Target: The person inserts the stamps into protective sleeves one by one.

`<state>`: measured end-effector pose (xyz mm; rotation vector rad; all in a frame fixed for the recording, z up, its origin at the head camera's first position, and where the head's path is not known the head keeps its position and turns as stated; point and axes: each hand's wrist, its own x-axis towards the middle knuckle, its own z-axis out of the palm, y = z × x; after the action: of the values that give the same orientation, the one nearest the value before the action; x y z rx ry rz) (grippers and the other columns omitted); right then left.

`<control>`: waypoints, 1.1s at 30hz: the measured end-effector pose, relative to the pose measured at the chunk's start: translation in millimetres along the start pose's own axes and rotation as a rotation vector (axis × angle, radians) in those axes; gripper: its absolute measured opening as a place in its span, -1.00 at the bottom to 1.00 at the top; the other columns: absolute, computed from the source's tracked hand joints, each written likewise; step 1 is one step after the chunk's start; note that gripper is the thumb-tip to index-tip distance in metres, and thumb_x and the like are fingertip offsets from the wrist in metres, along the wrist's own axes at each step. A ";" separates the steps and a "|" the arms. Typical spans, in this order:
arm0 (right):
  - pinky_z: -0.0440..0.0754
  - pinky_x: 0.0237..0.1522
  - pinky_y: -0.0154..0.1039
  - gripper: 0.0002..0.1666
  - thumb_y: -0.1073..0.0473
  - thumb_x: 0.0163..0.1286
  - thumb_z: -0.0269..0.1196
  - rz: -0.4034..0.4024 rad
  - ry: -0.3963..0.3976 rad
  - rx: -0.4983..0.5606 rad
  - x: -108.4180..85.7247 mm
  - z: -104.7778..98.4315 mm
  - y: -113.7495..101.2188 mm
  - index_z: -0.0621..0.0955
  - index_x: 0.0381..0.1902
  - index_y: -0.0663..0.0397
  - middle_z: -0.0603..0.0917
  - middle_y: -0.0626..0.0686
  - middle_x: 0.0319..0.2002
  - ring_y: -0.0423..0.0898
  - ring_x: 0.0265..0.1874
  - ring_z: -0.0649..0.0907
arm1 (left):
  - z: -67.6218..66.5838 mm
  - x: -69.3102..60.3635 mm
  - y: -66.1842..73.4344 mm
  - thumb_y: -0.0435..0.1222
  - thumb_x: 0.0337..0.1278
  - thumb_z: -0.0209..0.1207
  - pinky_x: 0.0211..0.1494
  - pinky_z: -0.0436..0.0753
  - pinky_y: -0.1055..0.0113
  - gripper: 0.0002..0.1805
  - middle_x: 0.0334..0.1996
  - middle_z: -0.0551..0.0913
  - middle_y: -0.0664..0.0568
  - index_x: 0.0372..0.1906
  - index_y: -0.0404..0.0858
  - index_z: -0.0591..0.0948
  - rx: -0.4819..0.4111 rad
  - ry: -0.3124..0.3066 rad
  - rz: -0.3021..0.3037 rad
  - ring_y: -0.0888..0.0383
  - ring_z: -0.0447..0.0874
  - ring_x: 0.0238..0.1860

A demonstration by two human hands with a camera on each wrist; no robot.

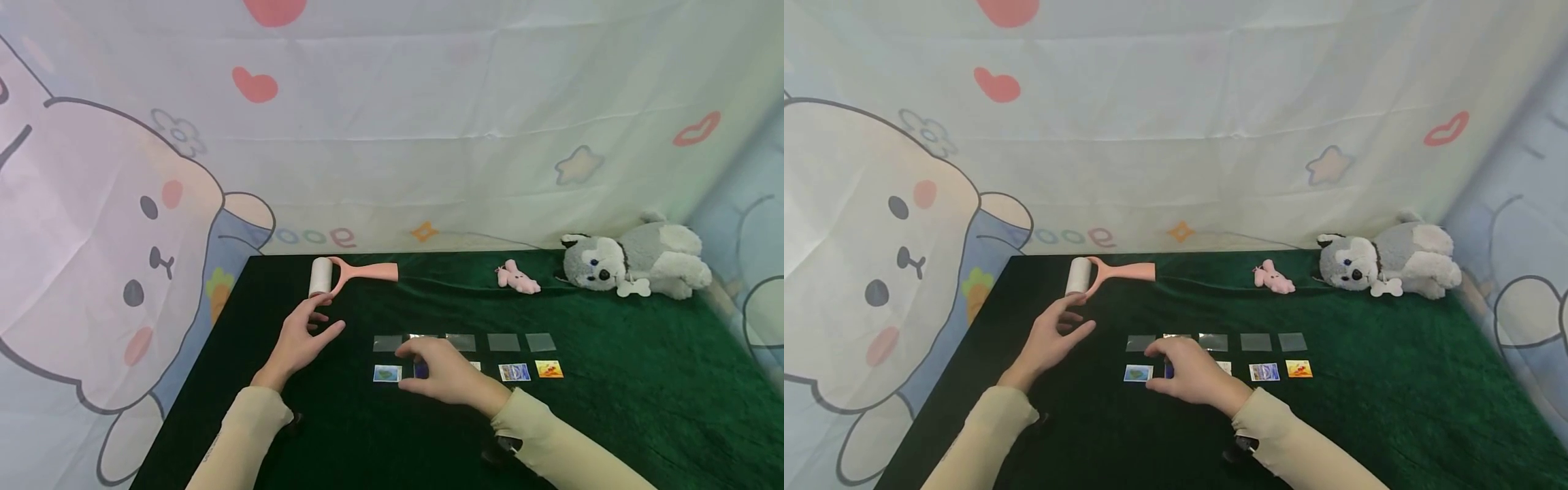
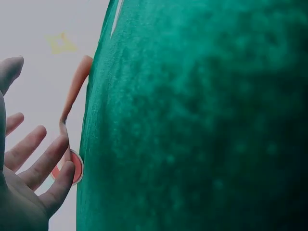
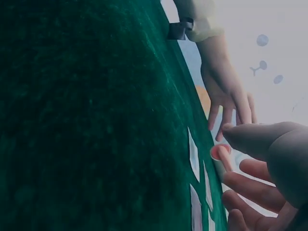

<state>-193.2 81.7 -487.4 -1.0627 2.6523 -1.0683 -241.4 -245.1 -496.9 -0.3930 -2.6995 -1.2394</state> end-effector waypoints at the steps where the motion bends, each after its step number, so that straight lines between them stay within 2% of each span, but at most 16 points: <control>1: 0.69 0.08 -0.09 -0.44 0.02 0.34 0.51 0.010 -0.003 -0.008 1.4 1.9 -1.2 0.65 0.23 0.06 0.73 0.00 0.14 -0.07 0.00 0.72 | 0.5 -0.3 -0.5 0.06 0.35 0.36 0.22 0.62 -0.18 -0.29 0.36 0.53 -0.05 0.50 -0.03 0.44 -0.003 -0.002 -0.003 -0.07 0.67 0.16; 6: 0.69 0.02 -0.15 -0.43 0.02 0.30 0.53 0.059 -0.016 -0.068 9.3 9.0 -7.2 0.65 0.22 0.03 0.74 -0.01 0.11 -0.09 -0.05 0.71 | 2.5 0.4 -0.5 0.08 0.35 0.36 0.20 0.63 -0.17 -0.29 0.35 0.55 -0.05 0.49 -0.02 0.44 -0.013 -0.014 -0.003 -0.05 0.68 0.14; 13: 0.69 0.14 -0.05 -0.43 0.03 0.28 0.55 0.103 -0.020 -0.188 18.0 16.9 -13.4 0.67 0.21 0.01 0.76 -0.01 0.09 -0.05 0.09 0.71 | 5.2 1.8 -1.6 0.07 0.35 0.35 0.17 0.66 -0.14 -0.31 0.31 0.59 -0.07 0.46 -0.08 0.47 -0.016 -0.021 0.012 -0.03 0.71 0.08; 17: 0.70 0.10 -0.06 -0.45 0.01 0.28 0.55 0.125 -0.020 -0.227 21.3 21.8 -12.8 0.68 0.18 -0.02 0.76 -0.02 0.07 -0.06 0.07 0.72 | 6.3 1.6 -0.8 0.07 0.35 0.35 0.16 0.67 -0.14 -0.31 0.29 0.61 -0.07 0.45 -0.11 0.49 -0.014 -0.027 0.004 -0.02 0.71 0.07; 24: 0.72 0.01 -0.12 -0.51 0.04 0.28 0.55 0.132 -0.006 -0.246 25.0 25.6 -10.6 0.69 0.14 -0.05 0.76 -0.04 0.01 -0.12 0.00 0.73 | 6.3 0.0 0.9 0.08 0.36 0.34 0.15 0.67 -0.13 -0.32 0.27 0.63 -0.05 0.43 -0.13 0.50 -0.012 -0.047 -0.013 -0.01 0.71 0.06; 33: 0.65 -0.20 -0.28 -0.63 0.06 0.27 0.56 0.132 -0.003 -0.248 25.3 25.6 -12.7 0.73 0.02 -0.09 0.73 -0.11 -0.18 -0.23 -0.21 0.67 | 8.9 0.5 1.1 0.05 0.37 0.35 0.16 0.67 -0.11 -0.34 0.26 0.64 -0.04 0.42 -0.15 0.51 -0.014 -0.053 -0.009 0.00 0.71 0.06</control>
<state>-196.7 44.4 -494.3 -0.9067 2.8615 -0.7285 -241.7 -237.5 -501.7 -0.4216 -2.7412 -1.2687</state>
